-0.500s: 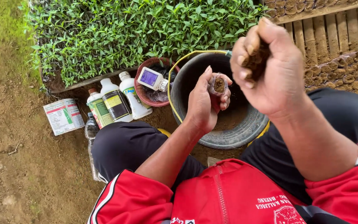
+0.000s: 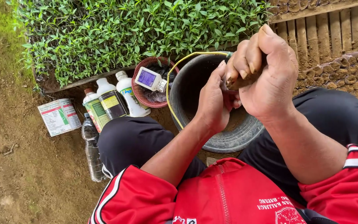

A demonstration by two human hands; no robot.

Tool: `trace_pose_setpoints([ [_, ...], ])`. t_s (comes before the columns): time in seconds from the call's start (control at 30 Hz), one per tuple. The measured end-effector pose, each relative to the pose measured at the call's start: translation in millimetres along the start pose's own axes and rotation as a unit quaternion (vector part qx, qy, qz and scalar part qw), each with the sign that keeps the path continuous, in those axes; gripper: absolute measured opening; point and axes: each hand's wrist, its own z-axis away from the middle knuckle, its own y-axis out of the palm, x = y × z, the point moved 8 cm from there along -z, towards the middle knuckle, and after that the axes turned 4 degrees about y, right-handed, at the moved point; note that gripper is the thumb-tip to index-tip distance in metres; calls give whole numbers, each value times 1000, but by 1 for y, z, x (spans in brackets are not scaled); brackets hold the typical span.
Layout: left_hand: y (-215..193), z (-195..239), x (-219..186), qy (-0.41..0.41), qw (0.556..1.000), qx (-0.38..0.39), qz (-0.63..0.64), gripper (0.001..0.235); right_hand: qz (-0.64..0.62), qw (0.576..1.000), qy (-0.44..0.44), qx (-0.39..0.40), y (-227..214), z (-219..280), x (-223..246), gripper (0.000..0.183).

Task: Filling small plastic bags with soil from a bucket and placing them into a seedling tray.

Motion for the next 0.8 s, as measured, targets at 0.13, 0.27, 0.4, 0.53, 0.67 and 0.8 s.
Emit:
trace_pose_setpoints([
  [0.13,7,4,-2,-4,1000,-11,0,27,6,999,-38,2,-2,1,6,45],
  [0.27,9,2,3,-9,1000,5,0,18,12,998,-54,1,-8,2,8,46],
  [0.4,5,4,4,-10,999,-12,-30,26,39,996,-79,24,-6,5,11,46],
  [0.53,-3,-5,2,19,999,-5,-36,37,89,992,-51,67,-1,10,11,48],
  [0.67,-11,-8,-15,48,998,-5,29,30,395,878,-208,174,19,25,18,64],
  [0.8,-23,-10,-28,60,996,-15,62,22,623,684,-333,181,19,37,0,70],
])
